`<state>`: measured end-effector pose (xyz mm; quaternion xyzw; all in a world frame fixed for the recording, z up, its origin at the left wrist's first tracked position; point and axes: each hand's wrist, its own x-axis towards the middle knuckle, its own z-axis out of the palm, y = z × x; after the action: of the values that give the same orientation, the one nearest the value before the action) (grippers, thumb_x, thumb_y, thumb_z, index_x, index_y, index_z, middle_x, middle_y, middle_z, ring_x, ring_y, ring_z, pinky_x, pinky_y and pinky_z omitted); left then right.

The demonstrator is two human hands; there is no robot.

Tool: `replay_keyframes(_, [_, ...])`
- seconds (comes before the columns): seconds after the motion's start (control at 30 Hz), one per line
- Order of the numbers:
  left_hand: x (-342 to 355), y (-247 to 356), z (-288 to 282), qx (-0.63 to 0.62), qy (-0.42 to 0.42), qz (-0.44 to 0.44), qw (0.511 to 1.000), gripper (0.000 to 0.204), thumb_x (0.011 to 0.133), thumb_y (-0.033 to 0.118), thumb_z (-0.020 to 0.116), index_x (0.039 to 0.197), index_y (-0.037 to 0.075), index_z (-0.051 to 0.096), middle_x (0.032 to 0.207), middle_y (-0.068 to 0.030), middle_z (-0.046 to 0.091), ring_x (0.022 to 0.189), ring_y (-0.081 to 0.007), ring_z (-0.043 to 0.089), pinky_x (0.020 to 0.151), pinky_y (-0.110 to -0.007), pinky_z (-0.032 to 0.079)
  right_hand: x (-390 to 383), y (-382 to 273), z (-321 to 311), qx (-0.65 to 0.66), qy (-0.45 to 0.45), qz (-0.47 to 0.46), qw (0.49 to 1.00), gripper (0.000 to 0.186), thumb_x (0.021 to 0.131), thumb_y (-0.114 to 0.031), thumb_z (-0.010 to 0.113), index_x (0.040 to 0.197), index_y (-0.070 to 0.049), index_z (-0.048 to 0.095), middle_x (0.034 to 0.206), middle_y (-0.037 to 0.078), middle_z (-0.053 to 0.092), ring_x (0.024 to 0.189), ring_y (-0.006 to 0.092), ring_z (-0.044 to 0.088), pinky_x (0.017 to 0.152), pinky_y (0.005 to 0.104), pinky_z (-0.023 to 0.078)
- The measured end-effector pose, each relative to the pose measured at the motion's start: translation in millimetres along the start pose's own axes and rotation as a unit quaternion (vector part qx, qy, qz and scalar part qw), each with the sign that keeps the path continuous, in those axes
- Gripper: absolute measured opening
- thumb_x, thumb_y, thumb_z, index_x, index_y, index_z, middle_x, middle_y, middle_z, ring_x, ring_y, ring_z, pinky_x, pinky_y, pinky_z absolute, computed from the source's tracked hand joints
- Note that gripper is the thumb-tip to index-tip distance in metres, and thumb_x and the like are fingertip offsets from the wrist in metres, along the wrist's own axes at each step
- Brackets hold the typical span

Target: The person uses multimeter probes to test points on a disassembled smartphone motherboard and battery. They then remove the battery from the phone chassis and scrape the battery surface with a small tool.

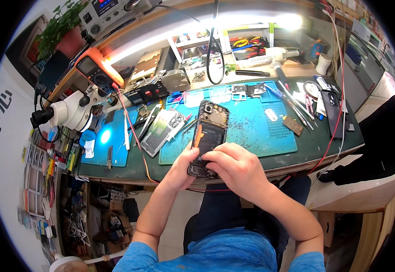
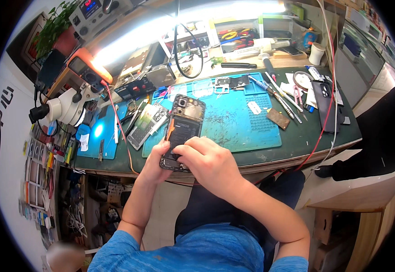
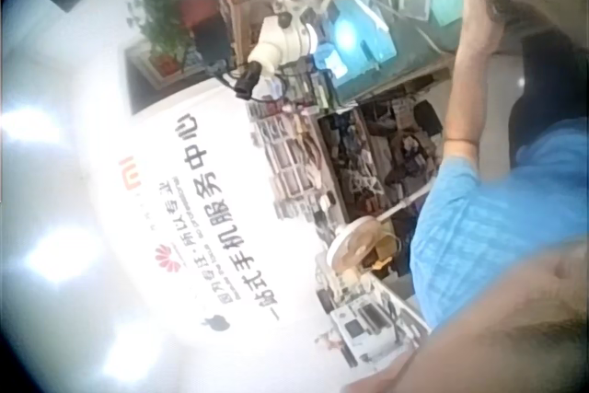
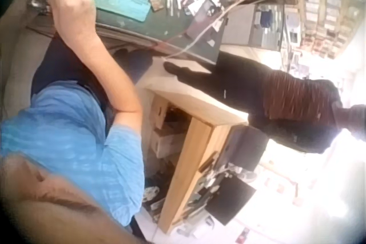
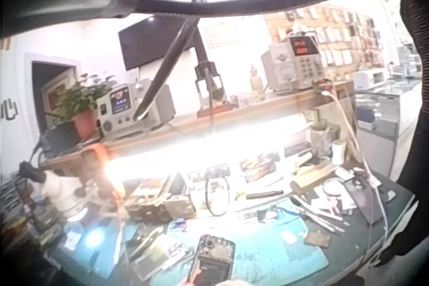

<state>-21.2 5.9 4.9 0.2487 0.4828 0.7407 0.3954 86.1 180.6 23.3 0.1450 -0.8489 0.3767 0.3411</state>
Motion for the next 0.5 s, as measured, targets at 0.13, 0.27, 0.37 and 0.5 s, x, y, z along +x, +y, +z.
replay_keyframes(0.13, [-6.6,7.9,0.3,-0.03,-0.01,-0.079,0.996,0.054,0.107,0.031,0.047,0.152,0.001,0.039,0.14,-0.0134,0.057,0.127,-0.0192,0.06,0.106,-0.037,0.052,4.4,8.4,-7.4,-0.007,-0.021,-0.05,0.999,0.029,0.077,-0.004,0.077,0.104,-0.009,0.069,0.093,0.003,0.065,0.086,0.0246,0.068,0.071,0.0355,0.059])
replay_keyframes(0.27, [-7.1,9.2,-1.2,-0.063,-0.053,-0.102,0.991,0.05,0.109,0.031,0.046,0.148,0.002,0.043,0.137,-0.0114,0.059,0.122,-0.0164,0.062,0.103,-0.034,0.054,5.9,11.6,-8.7,0.008,-0.021,-0.073,0.997,0.026,0.078,-0.004,0.076,0.102,-0.008,0.069,0.094,0.003,0.066,0.084,0.0243,0.069,0.071,0.035,0.059])
replay_keyframes(0.37, [-7.7,7.8,4.8,-0.04,-0.011,-0.09,0.995,0.048,0.109,0.03,0.046,0.148,0.002,0.044,0.135,-0.0106,0.06,0.12,-0.0155,0.062,0.102,-0.034,0.054,5.0,11.5,-8.0,0.01,-0.02,-0.065,0.998,0.022,0.078,-0.004,0.076,0.099,-0.008,0.07,0.093,0.003,0.067,0.084,0.0244,0.069,0.071,0.0349,0.058])
replay_keyframes(0.5, [-7.1,7.1,3.2,-0.036,-0.023,-0.093,0.995,0.047,0.109,0.029,0.045,0.148,0.002,0.044,0.135,-0.0104,0.059,0.12,-0.0153,0.062,0.101,-0.034,0.055,2.3,13.0,-6.6,0.016,-0.017,-0.057,0.998,0.017,0.079,-0.005,0.076,0.095,-0.007,0.07,0.091,0.004,0.067,0.083,0.0245,0.069,0.071,0.0355,0.058])
